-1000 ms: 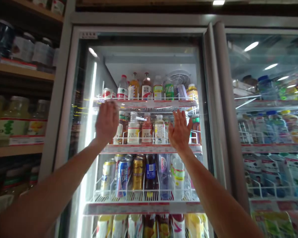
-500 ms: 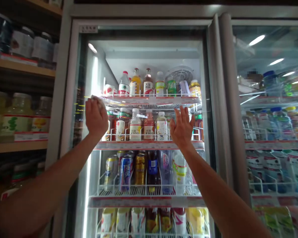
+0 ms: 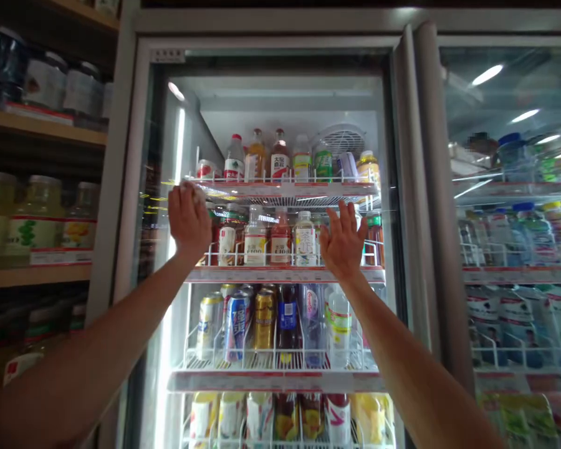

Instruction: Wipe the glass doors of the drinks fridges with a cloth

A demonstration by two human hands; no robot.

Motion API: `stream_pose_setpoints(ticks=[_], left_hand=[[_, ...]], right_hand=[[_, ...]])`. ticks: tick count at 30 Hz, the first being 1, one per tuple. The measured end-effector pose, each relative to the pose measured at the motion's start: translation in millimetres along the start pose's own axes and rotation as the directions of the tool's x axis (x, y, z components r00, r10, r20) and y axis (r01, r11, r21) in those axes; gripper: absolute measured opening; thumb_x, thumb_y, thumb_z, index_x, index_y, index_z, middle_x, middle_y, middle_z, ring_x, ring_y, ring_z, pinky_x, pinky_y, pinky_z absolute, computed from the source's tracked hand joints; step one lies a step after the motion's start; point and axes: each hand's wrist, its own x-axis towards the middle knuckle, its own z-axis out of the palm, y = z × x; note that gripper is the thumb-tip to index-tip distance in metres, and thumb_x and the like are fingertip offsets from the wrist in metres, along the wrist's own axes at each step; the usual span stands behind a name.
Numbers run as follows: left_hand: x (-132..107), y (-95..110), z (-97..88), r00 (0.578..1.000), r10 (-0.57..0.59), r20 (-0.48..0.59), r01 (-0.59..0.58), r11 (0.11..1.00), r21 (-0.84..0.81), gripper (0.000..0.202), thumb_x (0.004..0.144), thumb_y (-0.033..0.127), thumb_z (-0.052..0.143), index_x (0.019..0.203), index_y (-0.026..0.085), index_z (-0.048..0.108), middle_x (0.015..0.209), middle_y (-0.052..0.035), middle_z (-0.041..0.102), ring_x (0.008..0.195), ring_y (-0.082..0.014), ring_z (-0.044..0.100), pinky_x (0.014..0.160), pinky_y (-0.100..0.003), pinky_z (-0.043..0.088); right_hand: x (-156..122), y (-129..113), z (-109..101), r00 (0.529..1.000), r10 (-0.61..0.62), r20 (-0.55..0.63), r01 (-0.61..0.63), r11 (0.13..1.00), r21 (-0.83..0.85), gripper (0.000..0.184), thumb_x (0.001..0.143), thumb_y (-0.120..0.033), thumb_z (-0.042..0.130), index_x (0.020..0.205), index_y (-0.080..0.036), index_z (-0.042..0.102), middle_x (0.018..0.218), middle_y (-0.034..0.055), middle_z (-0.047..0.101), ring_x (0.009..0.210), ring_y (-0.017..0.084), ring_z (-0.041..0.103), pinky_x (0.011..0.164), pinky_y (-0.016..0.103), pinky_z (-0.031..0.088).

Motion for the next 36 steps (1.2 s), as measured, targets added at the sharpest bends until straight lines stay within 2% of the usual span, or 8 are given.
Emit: stream_pose_setpoints(ticks=[3,7,14,21,25,28,33,36], left_hand=[[-11,37,14.9,0.991,0.104,0.080,-0.100,0.994,-0.046,0.048,0.092,0.027,0.030,0.138,0.015,0.038,0.147,-0.0118,0.034,0.139,-0.0258,0.025,0.115,-0.049,0.024],[-30,70,25.7,0.860,0.440,0.257,-0.416,0.898,-0.144,0.045,0.092,0.027,0.032,0.135,0.020,0.043,0.144,-0.0056,0.041,0.137,-0.0212,0.031,0.114,-0.042,0.030],[1,1,-4.9,0.999,0.027,0.024,-0.028,0.999,0.022,0.048,0.092,0.027,0.031,0.134,0.007,0.041,0.144,-0.0174,0.037,0.138,-0.0255,0.027,0.115,-0.046,0.025],[-29,56,16.8,0.853,0.449,0.267,-0.439,0.893,-0.099,0.043,0.093,0.027,0.034,0.134,0.018,0.044,0.144,-0.0077,0.041,0.138,-0.0196,0.029,0.114,-0.040,0.028],[-8,5,-3.9,0.987,0.121,0.103,-0.124,0.992,0.018,0.044,0.093,0.029,0.031,0.133,0.013,0.044,0.142,-0.0133,0.041,0.137,-0.0230,0.031,0.114,-0.043,0.028],[-2,-4,-5.1,1.000,-0.013,-0.014,0.014,0.998,0.057,0.047,0.093,0.028,0.031,0.134,0.007,0.042,0.144,-0.0180,0.037,0.138,-0.0263,0.027,0.114,-0.046,0.026],[-40,55,19.6,0.902,0.388,0.188,-0.387,0.921,-0.043,0.043,0.094,0.026,0.031,0.134,0.017,0.043,0.145,-0.0070,0.040,0.139,-0.0185,0.027,0.114,-0.039,0.029],[-49,43,12.1,0.899,0.397,0.186,-0.396,0.917,-0.042,0.042,0.094,0.028,0.033,0.132,0.018,0.046,0.143,-0.0064,0.043,0.137,-0.0177,0.030,0.113,-0.038,0.031]], right_hand=[[0,0,-1,1.000,0.008,0.001,-0.008,1.000,0.002,0.042,0.092,-0.035,0.032,0.127,-0.021,0.050,0.143,0.0099,0.043,0.138,0.024,0.031,0.109,0.050,0.023],[0,3,-2,1.000,-0.008,0.015,0.008,1.000,0.021,0.042,0.092,-0.033,0.033,0.128,-0.022,0.049,0.143,0.0097,0.043,0.138,0.023,0.031,0.109,0.049,0.023],[1,-3,-3,0.999,0.021,0.024,-0.021,1.000,0.006,0.041,0.092,-0.034,0.033,0.128,-0.022,0.049,0.145,0.0087,0.040,0.138,0.024,0.030,0.109,0.050,0.023],[0,3,-2,1.000,-0.006,0.010,0.005,0.999,0.037,0.040,0.092,-0.032,0.035,0.127,-0.022,0.050,0.144,0.0093,0.042,0.137,0.024,0.031,0.109,0.051,0.022],[0,1,-1,1.000,0.003,-0.005,-0.003,0.999,0.049,0.040,0.092,-0.031,0.034,0.127,-0.023,0.050,0.144,0.0088,0.042,0.137,0.024,0.031,0.109,0.051,0.023],[0,-1,-1,1.000,0.007,-0.004,-0.007,0.999,0.039,0.040,0.092,-0.033,0.034,0.127,-0.021,0.050,0.143,0.0099,0.042,0.137,0.025,0.031,0.108,0.052,0.024],[1,2,-2,1.000,-0.006,-0.012,0.007,0.999,0.047,0.039,0.092,-0.033,0.035,0.125,-0.021,0.052,0.142,0.0100,0.044,0.136,0.025,0.033,0.108,0.051,0.024],[0,3,-1,1.000,-0.013,-0.014,0.014,0.998,0.056,0.039,0.091,-0.031,0.035,0.125,-0.021,0.052,0.142,0.0099,0.045,0.137,0.025,0.032,0.108,0.050,0.024]])
